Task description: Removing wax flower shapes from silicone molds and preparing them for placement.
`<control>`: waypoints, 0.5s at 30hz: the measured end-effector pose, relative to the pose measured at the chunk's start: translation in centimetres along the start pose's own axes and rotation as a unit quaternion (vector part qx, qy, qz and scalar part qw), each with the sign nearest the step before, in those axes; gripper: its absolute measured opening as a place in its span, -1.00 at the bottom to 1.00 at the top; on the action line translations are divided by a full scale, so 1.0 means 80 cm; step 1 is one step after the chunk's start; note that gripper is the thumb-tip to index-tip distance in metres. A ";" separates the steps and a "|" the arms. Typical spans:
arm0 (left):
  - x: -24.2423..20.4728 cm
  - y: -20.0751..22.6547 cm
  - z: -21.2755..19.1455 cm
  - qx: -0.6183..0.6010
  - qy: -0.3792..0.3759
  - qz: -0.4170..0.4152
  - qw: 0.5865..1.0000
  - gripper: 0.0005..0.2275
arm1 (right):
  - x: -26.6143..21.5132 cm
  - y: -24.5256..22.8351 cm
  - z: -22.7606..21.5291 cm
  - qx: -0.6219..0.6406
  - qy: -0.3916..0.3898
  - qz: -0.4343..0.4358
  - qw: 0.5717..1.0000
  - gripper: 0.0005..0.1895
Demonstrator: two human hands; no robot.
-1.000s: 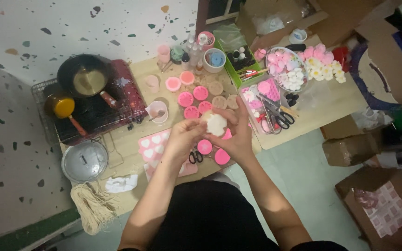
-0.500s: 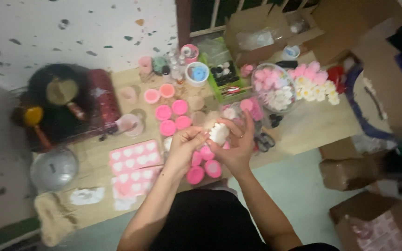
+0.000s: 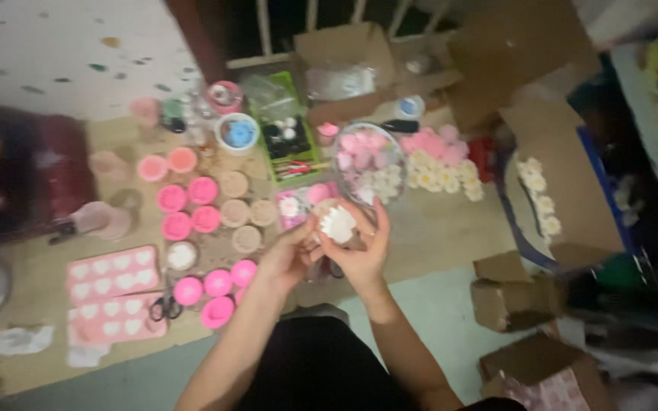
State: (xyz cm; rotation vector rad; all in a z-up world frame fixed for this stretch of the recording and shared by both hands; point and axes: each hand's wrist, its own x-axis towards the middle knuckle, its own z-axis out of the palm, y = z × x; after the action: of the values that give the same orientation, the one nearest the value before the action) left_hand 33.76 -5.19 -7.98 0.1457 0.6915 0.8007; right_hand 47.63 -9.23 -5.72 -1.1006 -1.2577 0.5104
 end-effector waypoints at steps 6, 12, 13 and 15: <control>0.040 -0.069 -0.002 0.053 0.030 -0.011 0.998 -0.71 | -0.025 0.033 -0.063 -0.013 0.027 0.042 0.999 0.07; 0.055 -0.133 -0.001 0.131 0.076 0.040 0.988 -0.81 | -0.027 0.037 -0.116 0.083 0.072 0.154 0.982 0.09; 0.056 -0.137 -0.002 0.131 0.079 0.039 0.987 -0.81 | -0.022 0.039 -0.124 0.084 0.072 0.156 0.982 0.09; 0.059 -0.144 -0.005 0.291 0.031 0.107 0.950 -0.83 | -0.011 0.045 -0.140 0.177 0.109 0.204 0.957 -0.04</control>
State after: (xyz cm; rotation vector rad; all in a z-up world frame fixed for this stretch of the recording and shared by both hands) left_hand 42.90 -9.94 -14.97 0.7442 0.9695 0.7893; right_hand 58.59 -12.58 -8.44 -1.0753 -0.7089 0.8633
